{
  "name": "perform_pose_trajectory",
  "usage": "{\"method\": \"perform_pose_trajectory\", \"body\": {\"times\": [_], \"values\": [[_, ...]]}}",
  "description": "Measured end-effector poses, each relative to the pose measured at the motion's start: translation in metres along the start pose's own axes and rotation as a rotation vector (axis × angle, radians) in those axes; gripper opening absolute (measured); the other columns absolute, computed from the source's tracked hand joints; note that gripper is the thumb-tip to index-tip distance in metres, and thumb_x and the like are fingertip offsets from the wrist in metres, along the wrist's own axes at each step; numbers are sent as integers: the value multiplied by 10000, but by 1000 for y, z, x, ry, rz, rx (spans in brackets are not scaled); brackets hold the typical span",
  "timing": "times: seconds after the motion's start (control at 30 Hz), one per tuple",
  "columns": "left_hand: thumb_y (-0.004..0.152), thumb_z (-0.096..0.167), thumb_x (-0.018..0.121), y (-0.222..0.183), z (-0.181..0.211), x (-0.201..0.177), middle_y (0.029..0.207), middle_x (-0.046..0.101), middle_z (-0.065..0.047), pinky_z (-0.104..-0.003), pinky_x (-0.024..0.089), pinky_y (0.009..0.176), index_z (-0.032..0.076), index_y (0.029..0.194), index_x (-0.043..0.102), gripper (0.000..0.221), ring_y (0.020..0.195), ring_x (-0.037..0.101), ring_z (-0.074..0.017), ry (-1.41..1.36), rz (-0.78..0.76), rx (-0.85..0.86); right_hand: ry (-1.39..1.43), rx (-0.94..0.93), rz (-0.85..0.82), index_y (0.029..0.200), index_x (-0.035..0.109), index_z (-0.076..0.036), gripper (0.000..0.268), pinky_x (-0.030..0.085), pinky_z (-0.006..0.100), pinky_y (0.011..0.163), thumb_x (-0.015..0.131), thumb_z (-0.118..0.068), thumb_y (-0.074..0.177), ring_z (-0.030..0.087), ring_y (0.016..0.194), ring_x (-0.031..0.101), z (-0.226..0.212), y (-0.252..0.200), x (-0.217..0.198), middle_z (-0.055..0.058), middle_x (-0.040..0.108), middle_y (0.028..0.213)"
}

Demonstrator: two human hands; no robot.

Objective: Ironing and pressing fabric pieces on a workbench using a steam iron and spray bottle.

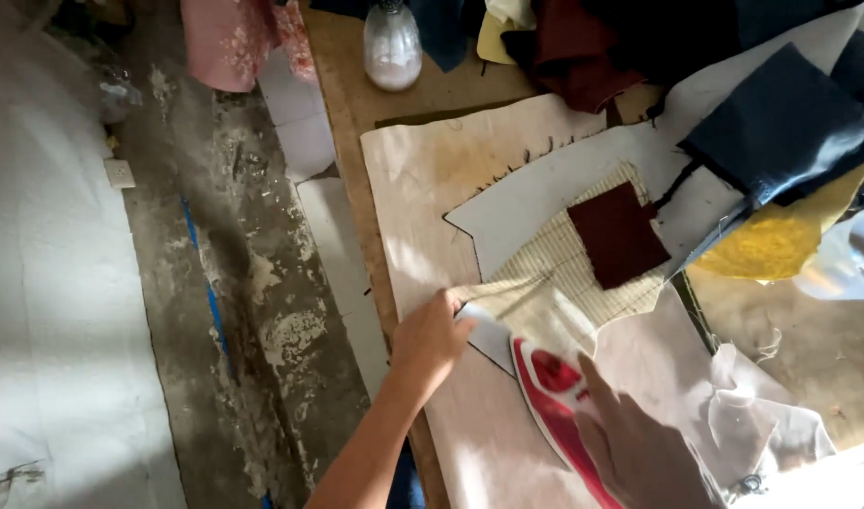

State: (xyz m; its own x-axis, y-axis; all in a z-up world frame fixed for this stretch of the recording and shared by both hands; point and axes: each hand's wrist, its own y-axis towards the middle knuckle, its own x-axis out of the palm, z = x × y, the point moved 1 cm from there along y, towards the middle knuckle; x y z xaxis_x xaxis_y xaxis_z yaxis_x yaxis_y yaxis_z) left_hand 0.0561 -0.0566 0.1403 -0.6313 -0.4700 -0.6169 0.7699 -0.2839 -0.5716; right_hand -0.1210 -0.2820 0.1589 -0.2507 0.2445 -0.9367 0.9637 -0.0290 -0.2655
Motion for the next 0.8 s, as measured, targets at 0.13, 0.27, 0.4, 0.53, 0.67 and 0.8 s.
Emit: {"method": "perform_pose_trajectory", "body": {"times": [0.13,0.27,0.4,0.53,0.67,0.8], "values": [[1062,318,519,11,-17,15,643,273,31,-353,244,534,174,755,316,395,550,259,-139,47,60,39,-103,250,-313,1550,229,-496,657,632,465,645,384,-634,926,295,688,773,6,-4,2,-21,663,904],[1090,422,537,21,-35,36,634,424,5,-423,306,530,171,757,400,439,554,406,-198,118,129,32,-272,-31,175,1396,520,-418,558,531,477,338,524,-616,874,364,432,662,-5,8,14,-49,669,857],[1036,390,603,9,-32,34,700,610,-15,-455,395,567,162,799,528,337,622,579,-237,79,189,22,-146,-112,138,1417,507,-381,567,548,511,342,556,-598,895,389,486,717,-14,21,5,-10,697,956],[1040,376,643,14,-32,32,607,526,15,-398,374,490,168,742,490,395,535,508,-171,91,236,65,-145,-22,-116,1518,364,-465,641,596,574,478,499,-625,912,424,606,745,-12,26,4,17,699,1003],[980,359,679,16,-36,33,637,614,14,-382,415,510,159,754,594,313,577,590,-165,71,254,76,-195,-221,117,1489,442,-366,533,516,422,263,481,-499,974,273,338,669,-41,39,-19,41,691,878],[1077,387,576,-2,-37,21,689,486,-9,-378,355,531,162,840,463,346,533,442,-183,58,174,118,-99,-182,40,1479,423,-281,576,573,432,317,491,-543,971,272,379,649,-34,32,-16,30,607,858]]}}
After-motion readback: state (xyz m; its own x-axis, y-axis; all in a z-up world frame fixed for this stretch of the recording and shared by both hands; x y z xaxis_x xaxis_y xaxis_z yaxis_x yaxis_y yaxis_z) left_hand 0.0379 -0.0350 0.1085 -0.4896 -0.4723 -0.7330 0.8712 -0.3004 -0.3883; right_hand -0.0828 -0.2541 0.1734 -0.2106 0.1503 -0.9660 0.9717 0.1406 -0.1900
